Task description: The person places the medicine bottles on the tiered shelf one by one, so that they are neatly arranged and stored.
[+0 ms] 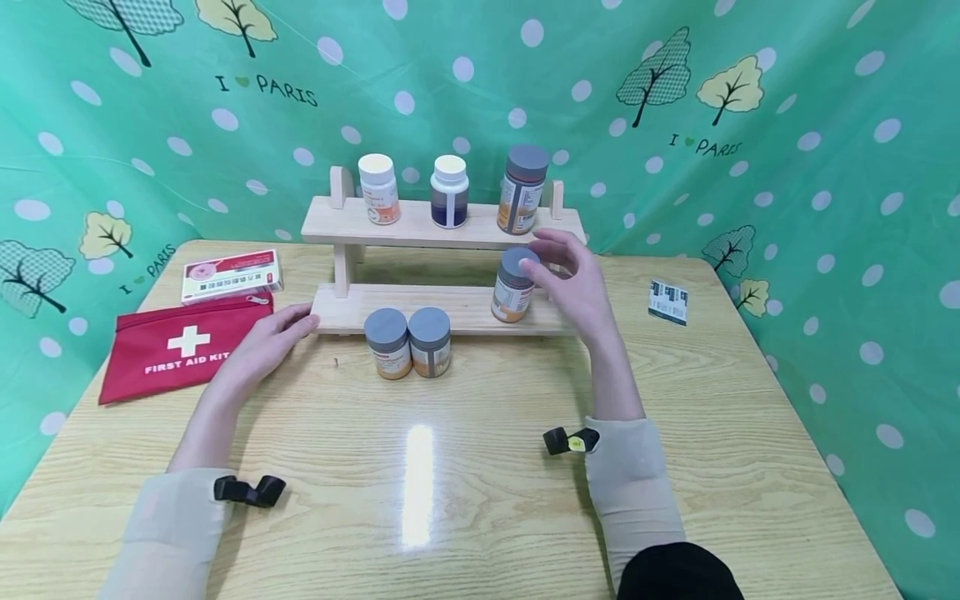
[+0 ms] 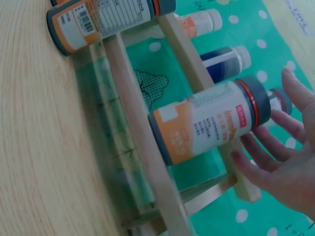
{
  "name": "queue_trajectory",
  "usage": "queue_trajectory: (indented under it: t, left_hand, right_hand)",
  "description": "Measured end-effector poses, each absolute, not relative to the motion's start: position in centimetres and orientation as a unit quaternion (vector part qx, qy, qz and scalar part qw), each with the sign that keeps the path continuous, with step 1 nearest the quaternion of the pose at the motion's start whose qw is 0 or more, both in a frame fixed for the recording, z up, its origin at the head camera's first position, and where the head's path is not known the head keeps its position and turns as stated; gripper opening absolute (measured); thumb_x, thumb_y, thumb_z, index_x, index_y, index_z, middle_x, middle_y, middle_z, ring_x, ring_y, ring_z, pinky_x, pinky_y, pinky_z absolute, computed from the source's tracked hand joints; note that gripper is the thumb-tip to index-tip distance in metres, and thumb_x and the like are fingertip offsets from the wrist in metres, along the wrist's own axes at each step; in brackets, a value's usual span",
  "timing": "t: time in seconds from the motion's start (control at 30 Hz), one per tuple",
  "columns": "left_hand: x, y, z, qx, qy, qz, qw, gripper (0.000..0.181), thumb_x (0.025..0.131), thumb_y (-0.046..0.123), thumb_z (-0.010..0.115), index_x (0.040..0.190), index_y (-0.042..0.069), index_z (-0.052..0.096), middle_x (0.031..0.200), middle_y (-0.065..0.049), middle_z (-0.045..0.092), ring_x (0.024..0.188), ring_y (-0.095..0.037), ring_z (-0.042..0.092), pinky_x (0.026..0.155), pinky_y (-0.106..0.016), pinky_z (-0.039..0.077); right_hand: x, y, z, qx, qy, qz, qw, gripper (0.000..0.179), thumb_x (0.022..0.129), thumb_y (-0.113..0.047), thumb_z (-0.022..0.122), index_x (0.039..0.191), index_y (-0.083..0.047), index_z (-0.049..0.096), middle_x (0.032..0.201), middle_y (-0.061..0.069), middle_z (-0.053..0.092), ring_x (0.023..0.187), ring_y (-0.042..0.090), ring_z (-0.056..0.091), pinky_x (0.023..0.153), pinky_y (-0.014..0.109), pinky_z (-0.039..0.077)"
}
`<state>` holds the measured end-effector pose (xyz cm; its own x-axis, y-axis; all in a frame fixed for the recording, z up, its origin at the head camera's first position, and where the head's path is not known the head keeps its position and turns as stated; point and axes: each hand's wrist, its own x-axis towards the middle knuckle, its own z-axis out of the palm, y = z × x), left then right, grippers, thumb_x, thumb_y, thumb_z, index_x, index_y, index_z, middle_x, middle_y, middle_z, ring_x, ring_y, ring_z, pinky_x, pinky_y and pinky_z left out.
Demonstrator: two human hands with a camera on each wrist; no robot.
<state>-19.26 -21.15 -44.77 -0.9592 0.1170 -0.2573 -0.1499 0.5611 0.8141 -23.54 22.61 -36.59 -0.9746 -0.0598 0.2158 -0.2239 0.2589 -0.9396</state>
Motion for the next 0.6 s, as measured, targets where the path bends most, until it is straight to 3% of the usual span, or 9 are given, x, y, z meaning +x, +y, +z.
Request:
queue_trajectory:
  t: [0.27, 0.6]
  left_hand:
    - [-19.2, -21.2, -44.7, -0.009, 0.872, 0.469, 0.142, 0.079, 0.103, 0.061, 0.047, 0.164, 0.014, 0.027, 0.168, -0.018, 0.032, 0.155, -0.040, 0.028, 0.126, -0.063, 0.025]
    - [-19.2, -21.2, -44.9, -0.005, 0.872, 0.470, 0.141, 0.078, 0.104, 0.059, 0.047, 0.164, 0.013, 0.028, 0.167, -0.018, 0.032, 0.155, -0.039, 0.029, 0.126, -0.062, 0.025]
  right_hand:
    - [-22.5, 21.7, -34.8, 0.109, -0.721, 0.663, 0.169, 0.034, 0.092, -0.009, 0.076, 0.126, -0.006, 0.069, 0.125, 0.004, 0.070, 0.125, 0.021, 0.063, 0.115, 0.035, 0.049]
    - [-20.5, 19.5, -33.8, 0.177, -0.675, 0.686, 0.204, 0.024, 0.093, -0.002, 0.071, 0.117, 0.000, 0.072, 0.113, 0.005, 0.077, 0.110, 0.019, 0.072, 0.102, 0.027, 0.055]
